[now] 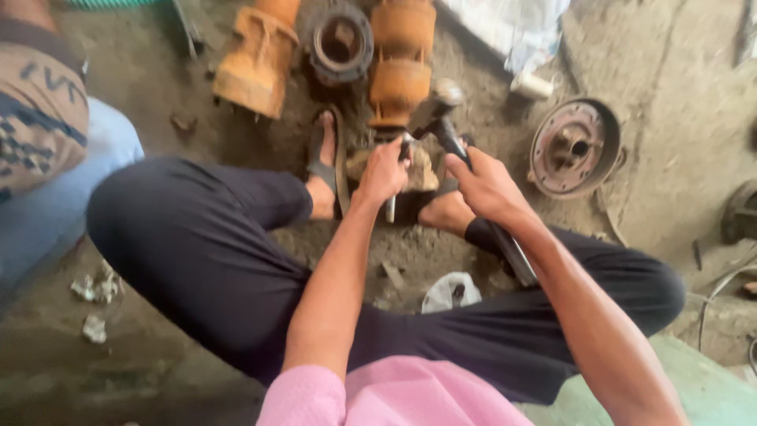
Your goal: The person sits on the floor and uses a hammer and a metal rod to repeatedly strike a component of a disassembled mechanical part. They adjust the rod and the part's position multiple times while continuing to hammer.
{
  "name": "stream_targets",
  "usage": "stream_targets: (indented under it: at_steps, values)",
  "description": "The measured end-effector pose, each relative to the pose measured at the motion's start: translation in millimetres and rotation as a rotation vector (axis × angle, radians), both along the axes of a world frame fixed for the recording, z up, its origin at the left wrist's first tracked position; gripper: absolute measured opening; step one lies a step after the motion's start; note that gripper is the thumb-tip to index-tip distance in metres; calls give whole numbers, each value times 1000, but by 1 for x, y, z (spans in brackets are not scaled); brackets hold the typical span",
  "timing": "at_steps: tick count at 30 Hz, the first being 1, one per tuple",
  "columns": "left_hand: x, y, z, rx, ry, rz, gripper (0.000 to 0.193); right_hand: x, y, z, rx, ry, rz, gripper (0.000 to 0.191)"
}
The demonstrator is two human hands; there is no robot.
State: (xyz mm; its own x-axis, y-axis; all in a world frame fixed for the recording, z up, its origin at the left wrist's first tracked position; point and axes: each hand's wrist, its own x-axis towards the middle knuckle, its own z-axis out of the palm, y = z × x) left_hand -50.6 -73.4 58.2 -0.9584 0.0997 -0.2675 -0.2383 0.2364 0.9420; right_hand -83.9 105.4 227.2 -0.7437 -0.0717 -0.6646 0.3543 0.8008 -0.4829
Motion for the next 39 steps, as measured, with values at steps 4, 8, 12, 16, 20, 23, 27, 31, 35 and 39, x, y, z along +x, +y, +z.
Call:
stream_targets:
  at_steps: [4,8,12,16,20,23,27,31,35,39]
  values:
    - [-8,-2,9,-30,10,4,18,-64,16,77,259,54,-226,36]
    - [-11,2,4,-44,-27,3,18,-115,23,103,-585,729,-368,42]
    - [-7,3,-14,-66,-12,-9,21,-83,11,22,-396,800,-86,36]
    - [10,-2,-26,-62,-212,-25,21,-2,21,-51,321,-119,204,46]
    - [5,-5,-31,-198,76,61,29,30,39,-52,71,372,467,34]
    - [-12,-9,-29,-306,-101,-32,17,38,38,-34,-232,-169,-445,44]
    - [-33,-7,-11,-46,21,176,16,32,29,-23,-424,-170,-760,33]
    - [-17,1,10,130,-23,89,12,35,29,-21,-443,-231,-816,32]
    - [-2,1,10,68,-12,9,12,43,27,-18,-447,-242,-796,31]
    - [3,2,4,81,19,43,16,45,22,-16,-430,-192,-712,27]
